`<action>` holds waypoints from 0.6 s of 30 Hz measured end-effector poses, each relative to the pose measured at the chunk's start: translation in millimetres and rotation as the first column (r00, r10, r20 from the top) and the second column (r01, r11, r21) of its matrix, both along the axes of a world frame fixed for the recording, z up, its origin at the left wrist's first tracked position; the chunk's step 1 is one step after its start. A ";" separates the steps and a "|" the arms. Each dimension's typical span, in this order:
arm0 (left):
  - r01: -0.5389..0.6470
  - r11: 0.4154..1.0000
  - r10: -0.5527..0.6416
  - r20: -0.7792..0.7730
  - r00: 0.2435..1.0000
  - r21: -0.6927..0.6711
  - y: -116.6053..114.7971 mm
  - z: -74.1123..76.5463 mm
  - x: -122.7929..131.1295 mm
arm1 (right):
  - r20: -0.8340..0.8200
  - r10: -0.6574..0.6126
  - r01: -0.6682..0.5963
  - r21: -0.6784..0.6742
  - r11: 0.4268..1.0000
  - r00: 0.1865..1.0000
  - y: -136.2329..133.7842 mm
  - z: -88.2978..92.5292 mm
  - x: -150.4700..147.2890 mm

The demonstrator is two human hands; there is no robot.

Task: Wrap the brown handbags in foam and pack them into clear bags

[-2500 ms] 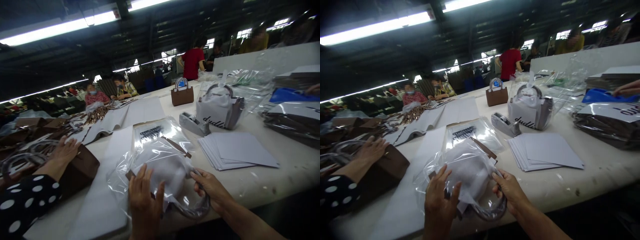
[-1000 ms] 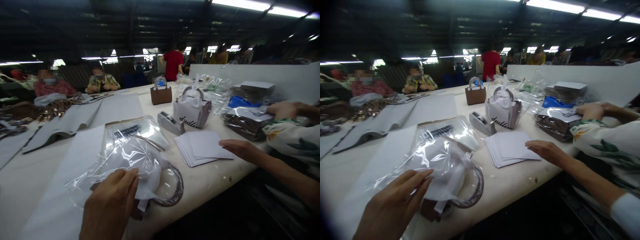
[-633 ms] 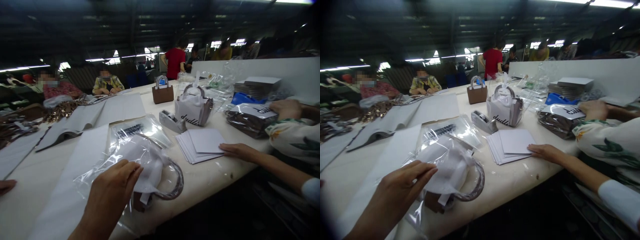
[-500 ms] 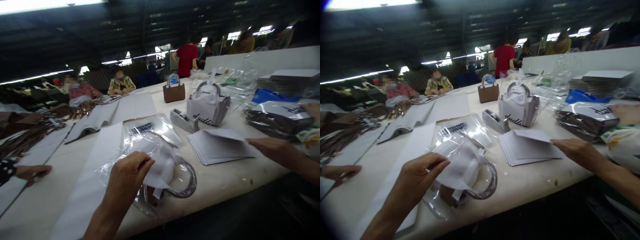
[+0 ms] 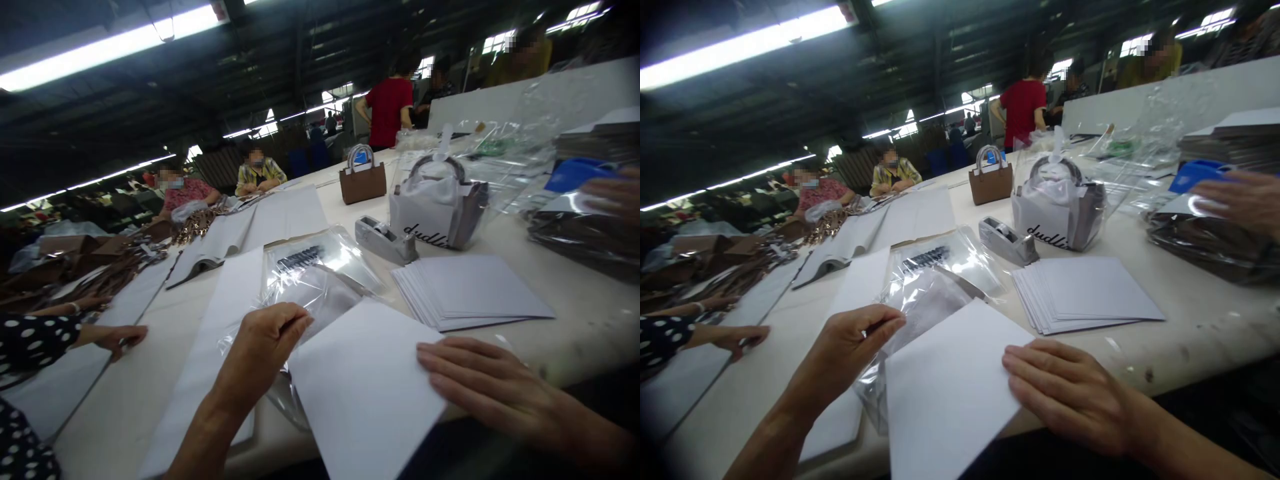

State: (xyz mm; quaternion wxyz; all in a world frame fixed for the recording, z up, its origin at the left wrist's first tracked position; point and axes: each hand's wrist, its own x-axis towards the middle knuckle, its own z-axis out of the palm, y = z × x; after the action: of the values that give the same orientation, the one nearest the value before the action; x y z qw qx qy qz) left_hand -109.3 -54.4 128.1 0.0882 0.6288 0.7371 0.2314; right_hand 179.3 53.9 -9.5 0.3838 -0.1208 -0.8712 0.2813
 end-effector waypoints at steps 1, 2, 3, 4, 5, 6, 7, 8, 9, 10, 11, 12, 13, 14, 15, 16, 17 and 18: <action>0.003 1.000 -0.003 -0.010 1.000 -0.010 -1.3 1.4 0.1 | 0.059 0.111 -0.114 0.052 0.992 0.992 10.6 4.4 -11.6; 0.009 1.000 -0.009 -0.021 1.000 -0.018 -2.3 2.6 0.8 | 0.115 0.193 -0.204 0.089 0.975 0.974 21.2 8.0 -21.4; 0.019 0.999 -0.020 -0.032 0.999 -0.026 -3.0 3.5 2.2 | 0.154 0.234 -0.253 0.111 0.961 0.960 30.6 10.5 -30.1; 0.035 0.999 -0.036 -0.041 0.999 -0.031 -3.1 3.7 4.5 | 0.166 0.238 -0.259 0.120 0.958 0.957 38.3 11.9 -38.1; 0.057 0.998 -0.059 -0.048 0.997 -0.033 -2.8 3.4 7.5 | 0.162 0.229 -0.251 0.132 0.959 0.960 44.0 12.7 -46.2; 0.082 0.996 -0.083 -0.057 0.995 -0.030 -1.9 2.4 11.1 | 0.154 0.228 -0.252 0.159 0.955 0.961 48.1 13.1 -54.9; 0.106 0.994 -0.108 -0.068 0.992 -0.026 -0.8 0.7 15.2 | 0.145 0.236 -0.262 0.200 0.944 0.961 50.9 13.4 -64.4; 0.126 0.992 -0.127 -0.084 0.988 -0.022 0.6 -1.8 19.6 | 0.140 0.251 -0.280 0.247 0.928 0.958 53.0 13.9 -74.5; 0.135 0.991 -0.136 -0.099 0.986 -0.017 1.9 -5.2 24.0 | 0.141 0.272 -0.303 0.297 0.906 0.952 55.2 14.6 -84.9; 0.136 0.991 -0.135 -0.116 0.984 -0.002 3.1 -9.7 28.1 | 0.138 0.292 -0.322 0.345 0.882 0.946 57.6 15.2 -95.0; 0.129 0.991 -0.125 -0.137 0.983 0.023 3.9 -15.6 31.8 | 0.134 0.306 -0.334 0.388 0.859 0.943 60.3 15.5 -104.2; 0.117 0.992 -0.107 -0.161 0.981 0.056 4.3 -23.0 34.8 | 0.132 0.306 -0.333 0.423 0.843 0.943 63.3 15.3 -112.0; 0.105 0.991 -0.088 -0.187 0.978 0.085 4.2 -32.1 36.9 | 0.129 0.297 -0.322 0.452 0.832 0.946 66.1 14.6 -118.2; 0.097 0.990 -0.072 -0.217 0.974 0.106 3.8 -42.5 38.0 | 0.124 0.282 -0.307 0.475 0.825 0.951 68.5 13.5 -122.7; 0.093 0.989 -0.062 -0.252 0.966 0.114 3.1 -54.1 38.2 | 0.119 0.266 -0.290 0.494 0.820 0.957 70.0 12.3 -125.6; 0.095 0.989 -0.058 -0.294 0.954 0.111 2.2 -66.3 37.4 | 0.120 0.250 -0.276 0.507 0.817 0.961 70.4 11.3 -126.9; 0.093 0.990 -0.052 -0.339 0.940 0.107 1.1 -78.3 35.9 | 0.125 0.233 -0.264 0.515 0.815 0.964 69.6 10.8 -126.6; 0.090 0.990 -0.040 -0.385 0.922 0.113 0.1 -89.5 33.9 | 0.128 0.220 -0.254 0.523 0.813 0.967 67.8 11.1 -124.5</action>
State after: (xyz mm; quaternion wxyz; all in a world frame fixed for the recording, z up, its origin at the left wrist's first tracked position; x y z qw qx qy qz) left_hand -75.5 -54.3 38.6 -0.0898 0.6904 0.7023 0.1485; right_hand 54.7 121.7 1.6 0.3371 0.0919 -0.9344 0.0688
